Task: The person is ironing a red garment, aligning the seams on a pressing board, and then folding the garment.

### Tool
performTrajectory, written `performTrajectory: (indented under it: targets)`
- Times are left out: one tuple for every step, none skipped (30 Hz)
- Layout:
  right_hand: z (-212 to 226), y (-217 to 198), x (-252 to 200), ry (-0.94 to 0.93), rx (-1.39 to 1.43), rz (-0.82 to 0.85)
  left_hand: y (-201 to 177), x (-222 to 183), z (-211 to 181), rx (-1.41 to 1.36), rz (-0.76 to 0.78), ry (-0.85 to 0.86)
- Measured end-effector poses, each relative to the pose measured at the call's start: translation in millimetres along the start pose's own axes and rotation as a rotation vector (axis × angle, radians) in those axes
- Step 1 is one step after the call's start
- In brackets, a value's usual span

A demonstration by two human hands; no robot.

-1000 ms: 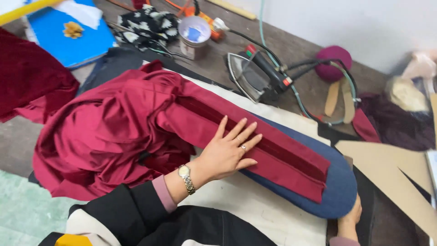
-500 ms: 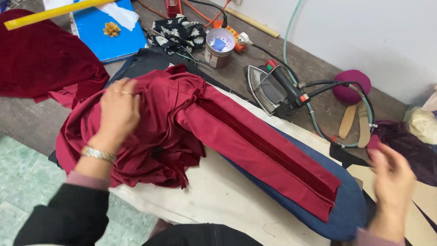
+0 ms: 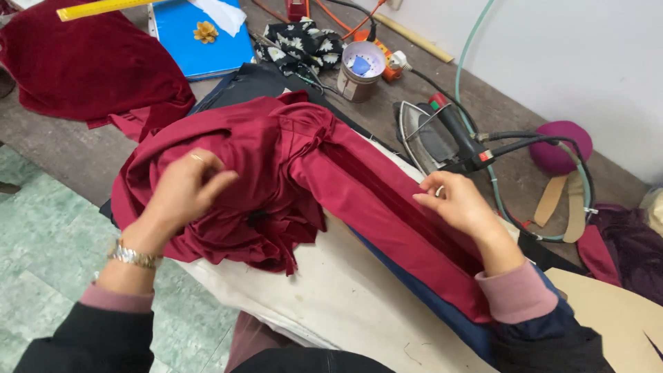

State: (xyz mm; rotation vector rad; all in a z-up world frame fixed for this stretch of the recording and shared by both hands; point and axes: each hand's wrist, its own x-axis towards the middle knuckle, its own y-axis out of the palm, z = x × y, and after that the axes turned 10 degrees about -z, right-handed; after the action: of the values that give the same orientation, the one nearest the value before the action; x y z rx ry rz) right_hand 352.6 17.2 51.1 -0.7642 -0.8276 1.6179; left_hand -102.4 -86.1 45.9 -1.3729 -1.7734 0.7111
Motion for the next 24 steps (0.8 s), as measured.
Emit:
performTrajectory:
  targets:
    - [5,-4,3,0.004,-0.01,0.01,-6,-5,-14,-0.058,0.097,-0.004]
    - [22,-11,5,0.006,-0.01,0.015,-8,-9,-20,-0.058,0.1,-0.007]
    - [39,-19,7,0.012,0.039,0.014,-10,-14,-25,-0.119,0.243,0.022]
    - [56,-26,10,0.019,0.086,0.011,-11,-18,-30,-0.182,0.384,0.054]
    - [64,-29,19,0.021,0.085,0.014,-13,-18,-32,-0.184,0.386,0.051]
    - [72,-33,28,-0.044,0.054,-0.012,-15,-18,-35,-0.178,0.468,0.055]
    - [80,-36,37,-0.109,0.022,-0.037,-18,-18,-37,-0.171,0.549,0.058]
    - [90,-36,47,-0.105,0.02,-0.035,-16,-8,-26,-0.175,0.553,0.058]
    - [101,-37,57,-0.19,-0.008,-0.058,-14,1,-14,-0.141,0.39,0.087]
    - [111,-37,66,-0.27,-0.034,-0.085,-12,12,-2,-0.107,0.229,0.122]
    - [125,-35,77,-0.262,-0.035,-0.087,-11,22,0,-0.109,0.236,0.127]
    - [139,-33,88,-0.376,-0.14,-0.146,-10,34,2,-0.107,0.207,0.148]
    - [152,-31,99,-0.488,-0.246,-0.203,-9,47,5,-0.105,0.179,0.17]
    - [171,-29,106,-0.468,-0.248,-0.209,-7,54,3,-0.108,0.193,0.184]
    - [189,-27,113,-0.601,-0.219,-0.227,-5,61,1,-0.022,0.29,0.222]
    - [206,-25,121,-0.736,-0.195,-0.235,1,65,-2,0.058,0.384,0.255]
    - [217,-16,132,-0.718,-0.203,-0.234,17,68,5,0.048,0.396,0.266]
    - [228,-7,144,-0.779,-0.138,-0.314,33,69,12,0.125,0.427,0.357]
    - [240,2,156,-0.84,-0.074,-0.394,49,70,18,0.202,0.455,0.448]
    - [253,5,152,-0.832,-0.076,-0.395,36,79,18,0.2,0.46,0.453]
    - [266,7,147,-0.848,0.012,-0.36,24,87,17,-0.031,0.366,0.379]
    - [278,11,142,-0.861,0.101,-0.326,11,95,16,-0.259,0.271,0.299]
    - [283,15,130,-0.853,0.101,-0.329,3,106,28,-0.26,0.278,0.302]
    - [287,19,119,-0.774,0.144,-0.309,-5,118,41,-0.329,0.197,0.183]
